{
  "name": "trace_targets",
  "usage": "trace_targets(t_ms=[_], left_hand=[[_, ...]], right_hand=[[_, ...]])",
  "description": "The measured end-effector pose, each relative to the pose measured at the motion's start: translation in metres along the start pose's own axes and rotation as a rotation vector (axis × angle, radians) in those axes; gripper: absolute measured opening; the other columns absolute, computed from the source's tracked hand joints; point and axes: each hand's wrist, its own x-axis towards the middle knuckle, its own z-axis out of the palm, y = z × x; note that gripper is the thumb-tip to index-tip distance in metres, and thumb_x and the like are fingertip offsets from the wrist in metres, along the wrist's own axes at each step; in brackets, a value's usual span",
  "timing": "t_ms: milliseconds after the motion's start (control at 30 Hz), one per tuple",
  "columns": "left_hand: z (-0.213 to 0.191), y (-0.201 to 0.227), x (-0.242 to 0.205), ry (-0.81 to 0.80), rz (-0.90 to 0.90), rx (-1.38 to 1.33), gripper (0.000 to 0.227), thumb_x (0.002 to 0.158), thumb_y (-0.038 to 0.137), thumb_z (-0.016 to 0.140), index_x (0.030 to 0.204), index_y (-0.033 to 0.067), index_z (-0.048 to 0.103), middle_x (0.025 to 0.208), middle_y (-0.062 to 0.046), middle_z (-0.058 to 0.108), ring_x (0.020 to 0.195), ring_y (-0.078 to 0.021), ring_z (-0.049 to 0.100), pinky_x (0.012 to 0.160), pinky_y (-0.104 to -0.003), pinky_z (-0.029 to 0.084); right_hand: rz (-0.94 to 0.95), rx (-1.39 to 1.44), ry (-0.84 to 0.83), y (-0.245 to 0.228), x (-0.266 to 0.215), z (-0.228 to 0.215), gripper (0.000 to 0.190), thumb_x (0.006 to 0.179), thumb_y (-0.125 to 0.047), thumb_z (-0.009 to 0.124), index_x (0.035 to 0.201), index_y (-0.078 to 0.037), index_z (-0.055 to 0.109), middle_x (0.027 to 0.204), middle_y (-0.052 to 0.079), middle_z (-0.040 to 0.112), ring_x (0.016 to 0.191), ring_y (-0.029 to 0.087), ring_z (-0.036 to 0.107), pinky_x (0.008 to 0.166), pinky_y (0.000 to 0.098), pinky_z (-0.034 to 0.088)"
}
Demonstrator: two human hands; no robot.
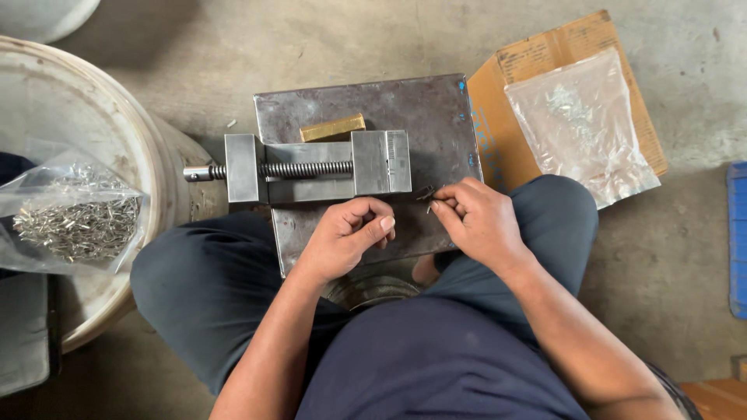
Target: The person sits on the floor and uses a bench vise to bend small metal pins. They pick up pins from a plastic bag, insert them into the vise, and bend them by hand before placing them on a cardboard box. The person occasionally uses a small wooden block to tap the pins.
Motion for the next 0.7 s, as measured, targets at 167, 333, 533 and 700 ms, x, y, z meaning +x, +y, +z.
trace_targets(t_ms=[167, 333, 533, 700], left_hand=[[0.007, 0.006, 0.005, 0.018, -0.002, 0.103, 0.013, 0.102, 0.014, 0.066, 0.099, 0.0013, 0.068, 0.083, 0.0, 0.067, 0.073, -0.0058, 0.059, 0.066, -0.024, 0.05], [0.026, 0.018, 0.006, 0.126, 0.093, 0.549, 0.022, 0.094, 0.023, 0.072, 0.103, 0.0027, 0.071, 0.075, -0.007, 0.07, 0.065, -0.0167, 0.063, 0.059, -0.031, 0.052], [0.036, 0.036, 0.013, 0.114, 0.237, 0.829, 0.027, 0.093, 0.033, 0.071, 0.099, 0.0073, 0.073, 0.081, -0.014, 0.071, 0.073, -0.0361, 0.068, 0.062, -0.042, 0.052], [0.026, 0.034, 0.015, 0.089, 0.14, 0.683, 0.022, 0.099, 0.029, 0.064, 0.093, 0.0084, 0.07, 0.078, -0.013, 0.07, 0.07, -0.0338, 0.068, 0.061, -0.042, 0.052]], right_hand=[[-0.042, -0.124, 0.033, -0.002, 0.008, 0.005, 0.008, 0.087, -0.014, 0.078, 0.089, -0.007, 0.075, 0.078, 0.007, 0.068, 0.064, 0.024, 0.066, 0.057, 0.0351, 0.05], [0.038, 0.088, 0.052, -0.001, 0.006, 0.008, 0.009, 0.09, -0.01, 0.077, 0.093, -0.004, 0.073, 0.079, 0.006, 0.066, 0.061, 0.014, 0.062, 0.056, 0.0277, 0.049], [0.083, 0.379, 0.017, 0.004, -0.003, 0.025, 0.009, 0.096, -0.009, 0.073, 0.096, -0.001, 0.069, 0.083, 0.001, 0.064, 0.068, 0.005, 0.058, 0.06, 0.021, 0.048], [0.211, 0.778, -0.12, 0.014, -0.007, 0.034, 0.005, 0.1, -0.004, 0.067, 0.103, -0.001, 0.066, 0.09, -0.001, 0.064, 0.075, 0.005, 0.058, 0.066, 0.0206, 0.048]])
